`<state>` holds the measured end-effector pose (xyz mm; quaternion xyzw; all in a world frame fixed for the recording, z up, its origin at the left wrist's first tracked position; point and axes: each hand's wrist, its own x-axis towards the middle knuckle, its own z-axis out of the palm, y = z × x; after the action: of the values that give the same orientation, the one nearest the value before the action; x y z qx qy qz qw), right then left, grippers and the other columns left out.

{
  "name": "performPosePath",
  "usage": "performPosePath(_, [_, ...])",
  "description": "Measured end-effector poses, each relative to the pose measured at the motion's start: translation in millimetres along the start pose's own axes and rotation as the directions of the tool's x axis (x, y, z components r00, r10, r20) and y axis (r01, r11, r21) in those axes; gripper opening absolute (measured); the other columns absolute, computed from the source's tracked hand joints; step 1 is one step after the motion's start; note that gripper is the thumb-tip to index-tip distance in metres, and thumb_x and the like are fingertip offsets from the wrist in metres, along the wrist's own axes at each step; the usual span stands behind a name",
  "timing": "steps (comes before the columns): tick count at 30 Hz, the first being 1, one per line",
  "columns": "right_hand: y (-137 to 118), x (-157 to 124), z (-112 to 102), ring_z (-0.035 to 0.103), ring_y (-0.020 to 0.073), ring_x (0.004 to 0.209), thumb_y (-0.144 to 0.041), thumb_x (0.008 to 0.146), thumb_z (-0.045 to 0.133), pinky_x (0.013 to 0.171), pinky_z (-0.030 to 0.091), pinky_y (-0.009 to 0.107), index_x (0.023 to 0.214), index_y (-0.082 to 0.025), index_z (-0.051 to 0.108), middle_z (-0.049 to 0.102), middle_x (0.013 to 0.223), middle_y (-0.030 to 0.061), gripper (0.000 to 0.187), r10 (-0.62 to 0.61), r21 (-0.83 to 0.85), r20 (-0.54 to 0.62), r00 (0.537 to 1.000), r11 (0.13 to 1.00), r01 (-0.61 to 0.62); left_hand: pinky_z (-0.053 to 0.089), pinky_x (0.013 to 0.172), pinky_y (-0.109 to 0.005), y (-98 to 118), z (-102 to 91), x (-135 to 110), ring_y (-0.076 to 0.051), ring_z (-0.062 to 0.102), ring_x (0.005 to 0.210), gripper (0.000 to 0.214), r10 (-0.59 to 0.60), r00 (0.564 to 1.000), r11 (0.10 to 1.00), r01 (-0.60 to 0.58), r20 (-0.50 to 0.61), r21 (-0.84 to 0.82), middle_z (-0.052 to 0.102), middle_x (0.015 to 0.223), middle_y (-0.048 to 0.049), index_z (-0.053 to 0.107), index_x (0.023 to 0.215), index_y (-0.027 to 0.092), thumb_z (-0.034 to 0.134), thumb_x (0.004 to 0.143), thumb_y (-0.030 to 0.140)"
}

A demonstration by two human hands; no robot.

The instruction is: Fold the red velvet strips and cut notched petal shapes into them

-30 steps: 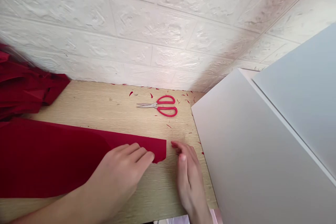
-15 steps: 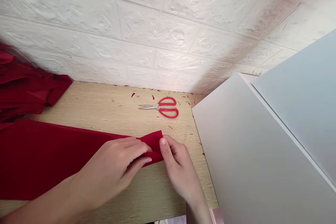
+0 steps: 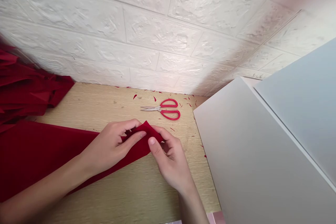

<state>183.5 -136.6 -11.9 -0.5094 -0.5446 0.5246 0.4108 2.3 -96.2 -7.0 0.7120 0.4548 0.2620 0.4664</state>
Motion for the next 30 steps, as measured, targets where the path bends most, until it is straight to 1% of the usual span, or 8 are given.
performPosePath(2, [-0.9, 3.4, 3.2, 0.072, 0.0226, 0.103, -0.046, 0.092, 0.065, 0.089, 0.060, 0.035, 0.124, -0.026, 0.069, 0.074, 0.120, 0.0082, 0.037, 0.006, 0.022, -0.008, 1.000, 1.000, -0.006, 0.034, 0.054, -0.024, -2.5, -1.0, -0.2, -0.012, 0.052, 0.064, 0.028, -0.003, 1.000, 1.000, 0.002, -0.026, -0.012, 0.060, 0.070, 0.0031, 0.058, 0.077, 0.019, 0.049, 0.097, 0.038])
performPosePath(6, [1.4, 6.4, 7.2, 0.073, 0.0220, 0.098, -0.043, 0.090, 0.068, 0.087, 0.061, 0.035, 0.117, -0.025, 0.070, 0.075, 0.115, 0.0079, 0.032, 0.018, 0.081, -0.039, 0.999, 0.997, -0.014, 0.038, 0.055, -0.023, -6.0, -3.5, -0.5, -0.012, 0.053, 0.066, 0.027, 0.017, 0.997, 0.999, -0.020, -0.072, -0.031, 0.060, 0.071, 0.0032, 0.060, 0.077, 0.019, 0.052, 0.096, 0.037])
performPosePath(10, [6.0, 7.8, 9.0, 0.073, 0.0217, 0.099, -0.037, 0.090, 0.070, 0.086, 0.061, 0.034, 0.112, -0.026, 0.072, 0.077, 0.110, 0.0061, 0.026, 0.015, 0.134, -0.074, 0.997, 0.991, -0.005, 0.041, 0.056, -0.023, -7.6, -3.8, -1.6, -0.012, 0.057, 0.069, 0.022, 0.022, 0.998, 0.998, -0.026, -0.059, -0.064, 0.065, 0.077, 0.0024, 0.065, 0.084, 0.020, 0.053, 0.095, 0.035])
performPosePath(15, [8.3, 8.9, 10.0, 0.073, 0.0193, 0.093, -0.036, 0.090, 0.069, 0.081, 0.062, 0.031, 0.110, -0.025, 0.073, 0.077, 0.107, 0.0050, 0.023, 0.025, 0.151, -0.080, 0.997, 0.988, -0.013, 0.044, 0.057, -0.023, -10.2, -1.0, -1.1, -0.012, 0.059, 0.072, 0.019, -0.032, 0.998, 0.996, 0.028, -0.052, -0.085, 0.068, 0.081, 0.0025, 0.067, 0.093, 0.022, 0.055, 0.095, 0.036])
performPosePath(19, [9.2, 9.7, 9.6, 0.073, 0.0168, 0.090, -0.036, 0.091, 0.069, 0.078, 0.061, 0.026, 0.106, -0.026, 0.074, 0.078, 0.101, 0.0031, 0.019, 0.031, 0.137, -0.098, 0.995, 0.990, -0.018, 0.046, 0.058, -0.022, -12.9, 0.5, 0.2, -0.013, 0.063, 0.077, 0.017, -0.067, 0.996, 0.991, 0.060, -0.057, -0.117, 0.070, 0.088, 0.0026, 0.065, 0.096, 0.024, 0.056, 0.095, 0.039])
performPosePath(22, [10.7, 11.1, 9.1, 0.073, 0.0155, 0.088, -0.036, 0.091, 0.069, 0.076, 0.060, 0.024, 0.103, -0.026, 0.075, 0.079, 0.099, 0.0021, 0.017, 0.032, 0.122, -0.121, 0.992, 0.992, -0.017, 0.045, 0.056, -0.022, -14.6, 1.4, 0.6, -0.013, 0.062, 0.076, 0.018, -0.085, 0.992, 0.993, 0.077, -0.088, -0.092, 0.069, 0.087, 0.0025, 0.062, 0.099, 0.025, 0.058, 0.094, 0.042])
performPosePath(26, [11.8, 12.7, 9.6, 0.073, 0.0159, 0.085, -0.037, 0.090, 0.069, 0.073, 0.061, 0.024, 0.102, -0.025, 0.076, 0.079, 0.099, 0.0031, 0.018, 0.043, 0.103, -0.123, 0.992, 0.994, -0.031, 0.043, 0.053, -0.022, -16.8, 2.5, 0.0, -0.013, 0.060, 0.071, 0.023, -0.090, 0.988, 0.996, 0.087, -0.127, -0.024, 0.066, 0.084, 0.0027, 0.058, 0.106, 0.026, 0.057, 0.093, 0.045])
performPosePath(30, [11.6, 13.5, 11.2, 0.073, 0.0169, 0.083, -0.037, 0.090, 0.068, 0.071, 0.061, 0.025, 0.102, -0.024, 0.076, 0.079, 0.099, 0.0045, 0.020, 0.038, 0.067, -0.129, 0.991, 0.997, -0.030, 0.043, 0.053, -0.022, -19.3, 2.9, -0.7, -0.014, 0.062, 0.072, 0.025, -0.077, 0.989, 0.997, 0.077, -0.128, -0.006, 0.067, 0.085, 0.0026, 0.057, 0.110, 0.027, 0.056, 0.094, 0.046])
